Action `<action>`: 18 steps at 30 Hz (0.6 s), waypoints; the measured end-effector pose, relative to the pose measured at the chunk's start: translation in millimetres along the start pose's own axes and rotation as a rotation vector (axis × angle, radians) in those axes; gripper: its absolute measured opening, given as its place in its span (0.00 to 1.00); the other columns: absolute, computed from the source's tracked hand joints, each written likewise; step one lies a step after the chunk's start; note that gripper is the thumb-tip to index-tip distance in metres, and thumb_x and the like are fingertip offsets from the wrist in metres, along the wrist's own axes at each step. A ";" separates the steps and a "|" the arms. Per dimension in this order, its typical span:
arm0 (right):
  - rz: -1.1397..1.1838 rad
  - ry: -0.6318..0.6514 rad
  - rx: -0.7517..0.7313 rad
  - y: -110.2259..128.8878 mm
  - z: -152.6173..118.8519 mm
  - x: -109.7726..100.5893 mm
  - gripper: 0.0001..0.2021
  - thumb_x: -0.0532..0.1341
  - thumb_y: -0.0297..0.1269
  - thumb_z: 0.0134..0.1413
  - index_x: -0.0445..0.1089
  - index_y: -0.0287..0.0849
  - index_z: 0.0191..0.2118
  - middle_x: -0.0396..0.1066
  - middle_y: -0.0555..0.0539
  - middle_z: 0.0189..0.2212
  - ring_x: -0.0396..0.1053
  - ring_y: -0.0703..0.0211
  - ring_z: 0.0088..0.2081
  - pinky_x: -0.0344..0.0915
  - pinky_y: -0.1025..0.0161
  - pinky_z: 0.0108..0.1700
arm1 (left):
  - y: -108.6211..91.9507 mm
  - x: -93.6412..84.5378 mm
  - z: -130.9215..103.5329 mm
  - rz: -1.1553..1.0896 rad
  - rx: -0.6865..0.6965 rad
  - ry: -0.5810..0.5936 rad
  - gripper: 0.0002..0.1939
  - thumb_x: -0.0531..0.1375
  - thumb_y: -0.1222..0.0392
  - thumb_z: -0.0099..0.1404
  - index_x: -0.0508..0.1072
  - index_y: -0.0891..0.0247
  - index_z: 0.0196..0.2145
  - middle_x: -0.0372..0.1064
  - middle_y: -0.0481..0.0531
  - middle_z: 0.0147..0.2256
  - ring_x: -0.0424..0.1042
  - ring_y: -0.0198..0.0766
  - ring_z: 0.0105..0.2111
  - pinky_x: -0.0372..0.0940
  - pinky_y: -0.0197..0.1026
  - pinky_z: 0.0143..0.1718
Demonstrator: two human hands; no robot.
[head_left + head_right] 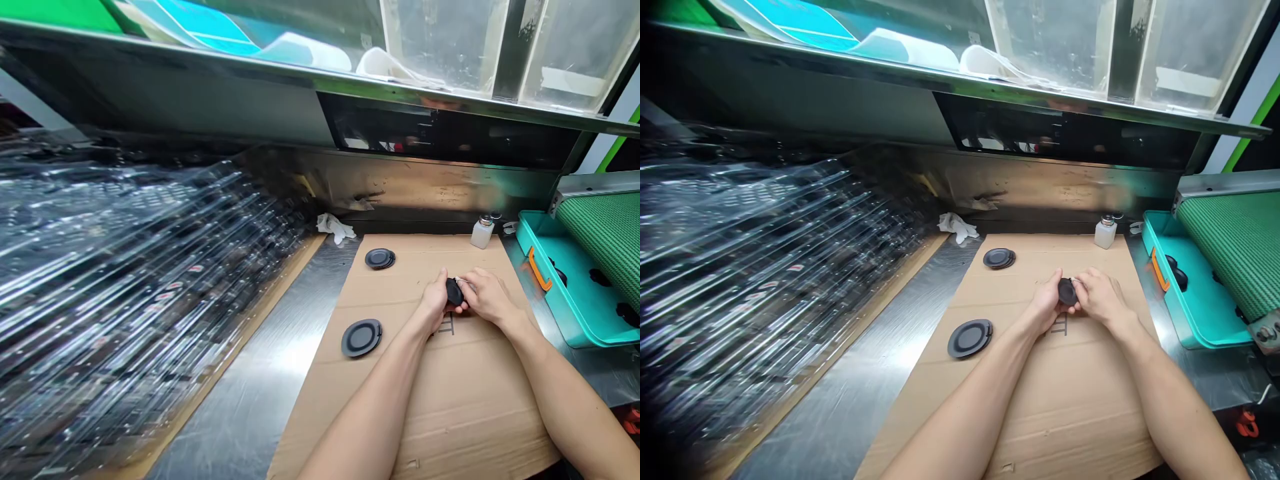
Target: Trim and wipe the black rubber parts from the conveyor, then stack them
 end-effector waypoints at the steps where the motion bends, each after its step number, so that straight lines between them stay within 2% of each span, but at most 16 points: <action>1: -0.040 0.018 0.002 0.3 -0.7 0.6 0.13 0.52 0.40 0.69 0.74 0.47 0.42 0.72 0.47 0.40 0.69 0.59 0.38 0.58 0.65 0.40 | 0.3 -0.3 0.1 0.031 0.010 -0.014 0.28 0.45 0.44 0.74 0.70 0.69 0.29 0.70 0.56 0.19 0.69 0.36 0.14 0.63 0.35 0.13; 6: -0.205 0.101 0.018 -0.7 -2.0 -0.2 0.16 0.50 0.41 0.70 0.74 0.47 0.40 0.72 0.47 0.40 0.69 0.58 0.37 0.54 0.63 0.35 | -0.6 0.6 -1.1 0.194 0.040 -0.022 0.32 0.46 0.38 0.72 0.70 0.68 0.26 0.69 0.56 0.17 0.69 0.37 0.14 0.63 0.36 0.15; 11: -0.280 0.200 0.024 -3.9 -2.5 2.5 0.14 0.52 0.37 0.66 0.73 0.44 0.34 0.73 0.46 0.37 0.69 0.57 0.38 0.52 0.63 0.34 | -2.1 3.0 -6.1 0.346 0.054 -0.020 0.34 0.45 0.35 0.70 0.71 0.69 0.25 0.68 0.56 0.15 0.68 0.37 0.13 0.62 0.36 0.15; 18: -0.267 0.172 -0.032 5.5 -0.3 2.7 0.14 0.51 0.35 0.66 0.74 0.43 0.37 0.73 0.46 0.38 0.70 0.57 0.38 0.54 0.63 0.37 | 0.2 2.2 -6.0 0.439 0.036 -0.037 0.34 0.43 0.38 0.71 0.70 0.66 0.21 0.68 0.55 0.14 0.66 0.37 0.12 0.62 0.38 0.15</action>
Point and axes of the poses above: each hand's wrist, its own z-axis towards the middle knuckle, its own x-axis out of the palm, y = z × x, the point moved 9 cm from there along z, towards the middle knuckle
